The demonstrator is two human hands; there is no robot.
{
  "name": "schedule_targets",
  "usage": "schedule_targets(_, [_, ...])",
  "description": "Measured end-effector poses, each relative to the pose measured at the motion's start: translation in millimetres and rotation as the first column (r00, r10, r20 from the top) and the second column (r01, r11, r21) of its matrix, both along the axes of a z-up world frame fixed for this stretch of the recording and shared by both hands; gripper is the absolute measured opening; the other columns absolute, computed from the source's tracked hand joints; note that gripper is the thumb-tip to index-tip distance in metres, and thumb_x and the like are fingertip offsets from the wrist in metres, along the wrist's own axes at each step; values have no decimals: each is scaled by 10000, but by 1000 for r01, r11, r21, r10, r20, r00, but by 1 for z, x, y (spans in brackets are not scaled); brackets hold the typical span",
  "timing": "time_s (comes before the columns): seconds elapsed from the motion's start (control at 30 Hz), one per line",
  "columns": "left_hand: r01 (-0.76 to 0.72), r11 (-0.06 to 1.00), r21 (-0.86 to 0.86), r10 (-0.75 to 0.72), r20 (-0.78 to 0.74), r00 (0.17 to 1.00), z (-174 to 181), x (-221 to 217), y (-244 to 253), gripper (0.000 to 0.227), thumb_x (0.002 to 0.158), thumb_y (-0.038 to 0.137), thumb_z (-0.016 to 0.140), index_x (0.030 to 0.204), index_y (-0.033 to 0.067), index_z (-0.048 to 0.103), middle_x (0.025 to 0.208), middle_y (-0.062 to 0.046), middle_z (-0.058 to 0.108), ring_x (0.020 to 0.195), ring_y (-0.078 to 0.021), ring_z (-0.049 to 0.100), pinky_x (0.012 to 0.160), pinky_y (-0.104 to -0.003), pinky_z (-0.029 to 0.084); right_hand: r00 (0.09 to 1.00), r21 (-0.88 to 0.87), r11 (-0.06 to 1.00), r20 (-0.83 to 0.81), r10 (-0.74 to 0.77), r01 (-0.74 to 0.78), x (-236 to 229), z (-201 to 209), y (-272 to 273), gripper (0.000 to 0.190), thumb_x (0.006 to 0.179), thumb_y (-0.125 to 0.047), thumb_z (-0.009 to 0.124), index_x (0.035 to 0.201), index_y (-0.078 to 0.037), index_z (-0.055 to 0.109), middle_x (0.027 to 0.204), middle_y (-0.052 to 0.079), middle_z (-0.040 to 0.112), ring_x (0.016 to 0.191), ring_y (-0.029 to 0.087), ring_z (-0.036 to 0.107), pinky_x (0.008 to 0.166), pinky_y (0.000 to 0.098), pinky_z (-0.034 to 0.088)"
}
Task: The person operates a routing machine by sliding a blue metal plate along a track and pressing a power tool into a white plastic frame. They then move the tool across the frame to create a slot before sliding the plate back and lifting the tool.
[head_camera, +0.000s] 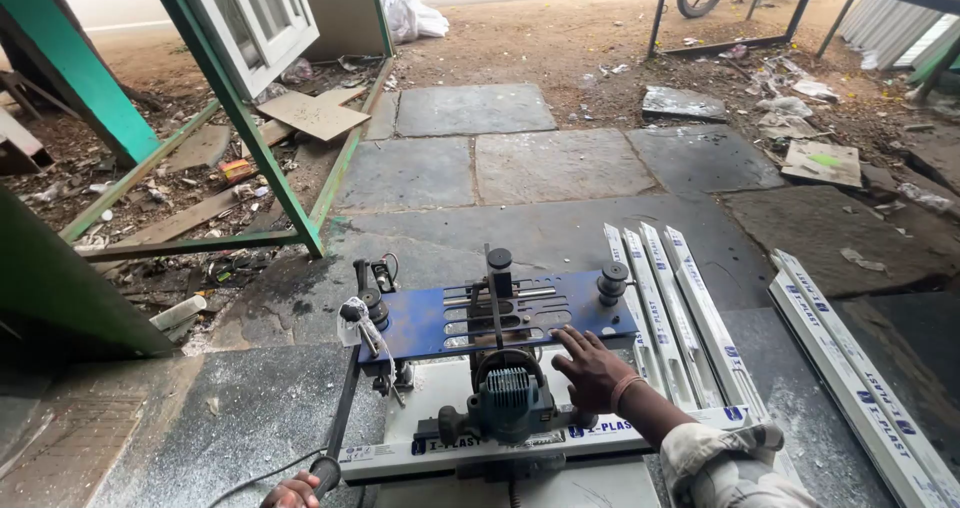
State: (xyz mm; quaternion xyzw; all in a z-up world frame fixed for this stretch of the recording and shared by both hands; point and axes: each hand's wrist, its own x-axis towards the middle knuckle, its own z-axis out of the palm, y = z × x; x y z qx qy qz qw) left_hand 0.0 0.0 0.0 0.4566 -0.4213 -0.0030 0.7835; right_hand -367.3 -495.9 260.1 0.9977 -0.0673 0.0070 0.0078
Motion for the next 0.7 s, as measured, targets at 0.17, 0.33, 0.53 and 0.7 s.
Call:
schedule_targets(0.17, [-22,998,58,30,-130,991,30,-31,10,391,1095,220,444,737,113,559,705,-50,587,757,-227,638,1054,-535,487,999,-58,998,26,-23,24,2,-15,-1,385,825,-120,586,1197,-59,507,1588,290,260,1504,464,205,1197,620,228])
schedule_targets(0.33, [-118,981,157,167,-354,920,59,-73,5,341,1008,239,459,714,82,534,742,-112,596,896,-263,633,1082,-518,406,997,-95,994,-51,-57,52,4,-9,4,406,808,-103,586,1202,-54,500,1578,297,247,1507,472,185,1198,615,224])
schedule_targets(0.53, [-155,985,69,170,-429,887,90,-99,1,194,931,184,555,935,0,613,843,-164,631,980,-315,609,1114,-556,402,996,-65,994,46,-81,84,2,-24,6,415,778,-78,601,1183,-63,511,1567,271,283,1497,453,216,1185,606,239])
schedule_targets(0.7, [-206,978,35,195,-513,836,124,-122,-6,316,892,150,560,1143,-43,568,949,-166,616,1064,-316,601,1182,-573,384,988,-72,994,136,-75,85,1,-19,7,306,806,-72,578,1108,-59,526,1544,261,341,1490,433,278,1182,597,279])
